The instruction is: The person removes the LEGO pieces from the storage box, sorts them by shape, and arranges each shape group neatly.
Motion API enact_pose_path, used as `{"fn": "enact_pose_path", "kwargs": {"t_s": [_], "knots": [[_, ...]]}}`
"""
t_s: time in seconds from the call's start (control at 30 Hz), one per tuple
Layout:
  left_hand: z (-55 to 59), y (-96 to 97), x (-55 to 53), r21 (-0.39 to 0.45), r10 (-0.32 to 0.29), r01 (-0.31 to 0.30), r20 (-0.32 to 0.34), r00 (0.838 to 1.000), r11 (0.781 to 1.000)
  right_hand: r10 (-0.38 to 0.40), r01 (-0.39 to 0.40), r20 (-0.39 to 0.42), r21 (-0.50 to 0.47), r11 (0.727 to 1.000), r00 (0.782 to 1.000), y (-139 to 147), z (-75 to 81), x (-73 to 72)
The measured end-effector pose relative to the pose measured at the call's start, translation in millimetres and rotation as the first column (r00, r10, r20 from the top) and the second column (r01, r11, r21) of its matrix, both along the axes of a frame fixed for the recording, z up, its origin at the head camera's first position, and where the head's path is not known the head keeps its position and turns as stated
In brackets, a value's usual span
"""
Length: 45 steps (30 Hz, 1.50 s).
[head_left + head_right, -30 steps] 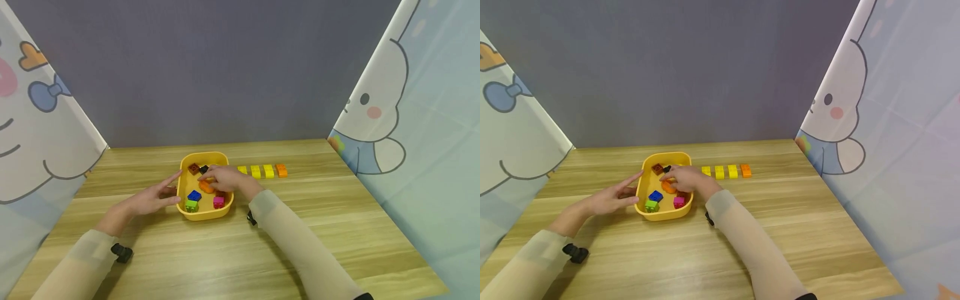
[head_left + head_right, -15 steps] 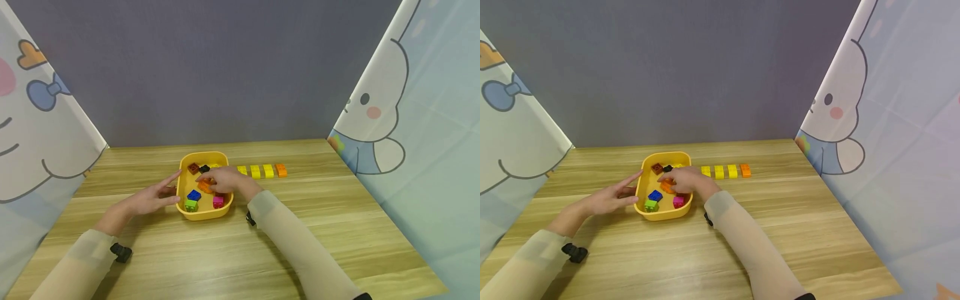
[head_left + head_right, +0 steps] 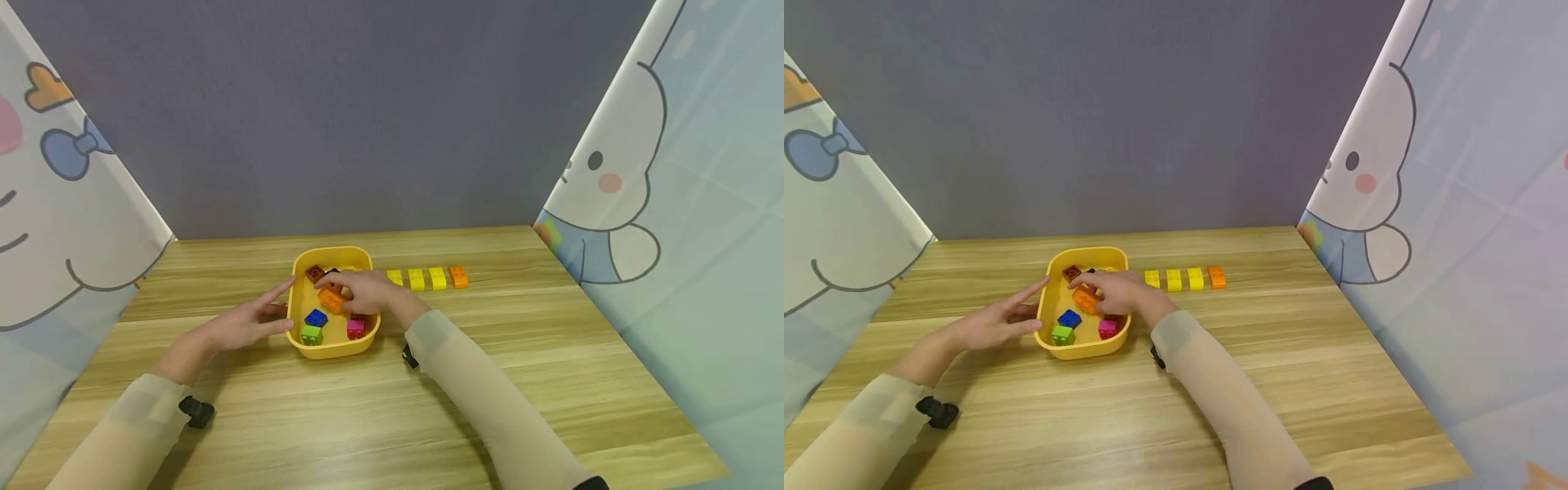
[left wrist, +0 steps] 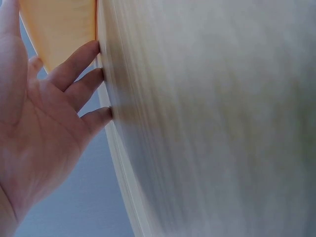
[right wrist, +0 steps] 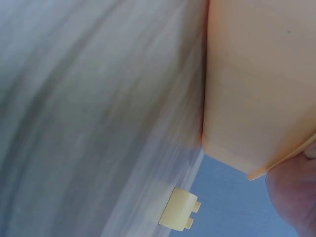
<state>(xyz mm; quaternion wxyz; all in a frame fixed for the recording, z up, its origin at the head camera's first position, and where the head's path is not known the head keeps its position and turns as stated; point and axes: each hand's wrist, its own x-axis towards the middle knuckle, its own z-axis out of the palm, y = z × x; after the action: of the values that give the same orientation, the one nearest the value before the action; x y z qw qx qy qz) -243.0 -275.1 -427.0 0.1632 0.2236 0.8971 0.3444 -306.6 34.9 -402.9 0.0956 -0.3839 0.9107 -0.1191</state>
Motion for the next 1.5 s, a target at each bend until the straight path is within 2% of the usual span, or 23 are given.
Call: {"fn": "enact_pose_path", "kwargs": {"t_s": [0.17, 0.43, 0.6, 0.73, 0.87, 1.0, 1.3, 1.4, 1.5], "knots": [[0.3, -0.4, -0.1, 0.011, -0.003, 0.002, 0.005, 1.0, 1.0, -0.014, 0.015, 0.028, -0.038, 0.999, 1.0, 0, 1.3, 1.4], [3.8, -0.5, -0.4, 0.002, 0.0, 0.0, -0.011, 1.0, 1.0, -0.027, 0.057, 0.164, -0.178, 0.982, 0.986, 2, 3.7, -0.1], [5.0, -0.3, -1.3, 0.01, -0.008, 0.008, -0.019, 1.0, 1.0, 0.003, 0.088, 0.277, -0.316, 0.945, 0.961, 5, 7.7, -0.4], [4.4, 0.4, -2.3, 0.012, -0.014, 0.014, -0.018, 1.0, 1.0, 0.034, 0.075, 0.257, -0.404, 0.912, 0.966, 12, 11.9, 0.5], [4.1, 1.1, -1.8, 0.015, -0.004, 0.004, -0.001, 1.0, 1.0, 0.063, 0.064, 0.234, -0.499, 0.864, 0.97, 23, 19.1, 1.5], [3.9, 1.2, -0.6, 0.015, -0.001, 0.001, 0.002, 1.0, 1.0, 0.086, 0.071, 0.24, -0.577, 0.814, 0.967, 42, 26.5, 1.3], [2.1, 0.1, 0.6, 0.01, -0.005, 0.006, -0.01, 1.0, 1.0, -0.041, 0.172, 0.225, -0.601, 0.78, 0.974, 108, 29.3, -0.9], [1.3, 0.1, 0.9, 0.007, -0.003, 0.003, -0.009, 1.0, 1.0, -0.079, 0.224, 0.255, -0.611, 0.76, 0.964, 131, 27.6, -0.8], [1.9, -0.3, 1.4, 0.003, -0.001, 0.001, -0.01, 1.0, 1.0, -0.124, 0.295, 0.306, -0.614, 0.732, 0.944, 156, 26.9, -1.3]]}}
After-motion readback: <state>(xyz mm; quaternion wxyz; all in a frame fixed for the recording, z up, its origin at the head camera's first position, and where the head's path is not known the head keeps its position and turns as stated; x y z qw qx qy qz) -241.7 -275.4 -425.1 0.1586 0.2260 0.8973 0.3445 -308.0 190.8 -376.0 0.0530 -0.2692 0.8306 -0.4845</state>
